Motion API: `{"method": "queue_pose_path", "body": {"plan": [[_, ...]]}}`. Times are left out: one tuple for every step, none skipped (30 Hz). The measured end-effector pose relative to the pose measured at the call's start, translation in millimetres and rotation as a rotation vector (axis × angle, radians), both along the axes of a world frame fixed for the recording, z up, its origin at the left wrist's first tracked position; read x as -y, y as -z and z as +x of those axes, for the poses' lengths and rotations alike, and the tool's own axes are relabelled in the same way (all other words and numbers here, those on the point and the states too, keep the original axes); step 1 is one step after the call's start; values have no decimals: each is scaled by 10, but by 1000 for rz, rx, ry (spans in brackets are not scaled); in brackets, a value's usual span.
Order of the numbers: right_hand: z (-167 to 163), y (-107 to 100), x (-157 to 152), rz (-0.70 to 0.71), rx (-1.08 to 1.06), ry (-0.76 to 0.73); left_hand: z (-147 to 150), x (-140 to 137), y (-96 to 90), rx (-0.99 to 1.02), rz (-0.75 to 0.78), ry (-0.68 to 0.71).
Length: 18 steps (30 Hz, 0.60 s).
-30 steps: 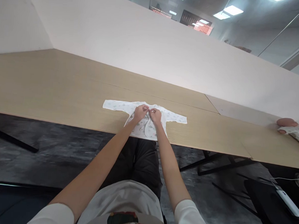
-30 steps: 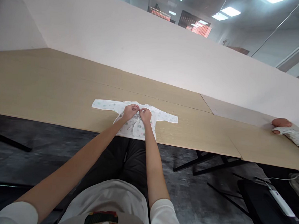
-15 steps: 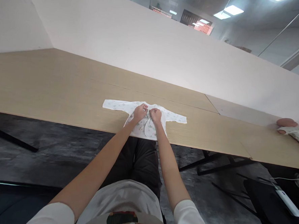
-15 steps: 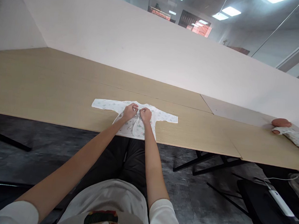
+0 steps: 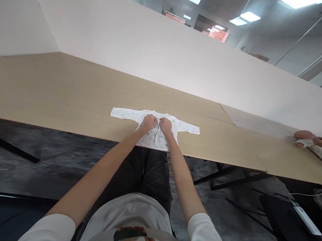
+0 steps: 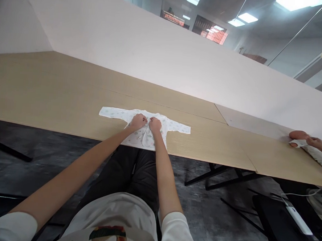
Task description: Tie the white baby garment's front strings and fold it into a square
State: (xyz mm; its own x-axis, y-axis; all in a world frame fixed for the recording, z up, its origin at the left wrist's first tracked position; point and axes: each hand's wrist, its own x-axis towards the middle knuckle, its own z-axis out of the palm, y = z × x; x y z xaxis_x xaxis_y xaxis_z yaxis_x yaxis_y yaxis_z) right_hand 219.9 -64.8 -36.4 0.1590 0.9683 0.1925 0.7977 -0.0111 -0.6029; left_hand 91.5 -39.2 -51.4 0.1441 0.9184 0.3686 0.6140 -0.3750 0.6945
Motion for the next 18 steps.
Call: {"method": "queue_pose_path", "body": {"plan": [[11,-32,9,-25,4,-35,-34,11,-8,-29,-1,10],[23,-61,22,-47,2,-66,-67,25,-18,-65,-2,24],[33,-84,42,-58,-6,-91,-96,40,-28,-98,-4,54],[39,-96,69,-56,-17,-105,-119,57,-39,-121,-7,95],[40,-97,102,-40,-32,-107,-136,75,-49,-139,-12,140],[36,-87,139,-16,-48,-101,-146,94,-58,-152,-16,183],[28,-68,178,8,-66,-90,-150,115,-64,-163,-18,215],[18,-42,215,27,-86,-79,-148,137,-66,-170,-16,231],[9,-14,249,43,-108,-68,-142,159,-66,-175,-9,230],[4,13,276,56,-134,-56,-133,182,-62,-179,3,217],[2,36,296,70,-162,-47,-123,203,-57,-181,20,196],[6,54,308,82,-193,-38,-112,221,-51,-180,38,175],[13,65,313,91,-223,-33,-103,236,-45,-177,51,160],[23,70,313,96,-251,-31,-96,247,-40,-172,62,153],[34,71,310,97,-277,-28,-92,254,-35,-164,68,151],[45,68,305,98,-300,-28,-90,258,-32,-152,70,153],[54,64,301,99,-319,-28,-91,258,-28,-138,68,158],[61,59,299,100,-334,-29,-93,257,-25,-121,62,163]]}}
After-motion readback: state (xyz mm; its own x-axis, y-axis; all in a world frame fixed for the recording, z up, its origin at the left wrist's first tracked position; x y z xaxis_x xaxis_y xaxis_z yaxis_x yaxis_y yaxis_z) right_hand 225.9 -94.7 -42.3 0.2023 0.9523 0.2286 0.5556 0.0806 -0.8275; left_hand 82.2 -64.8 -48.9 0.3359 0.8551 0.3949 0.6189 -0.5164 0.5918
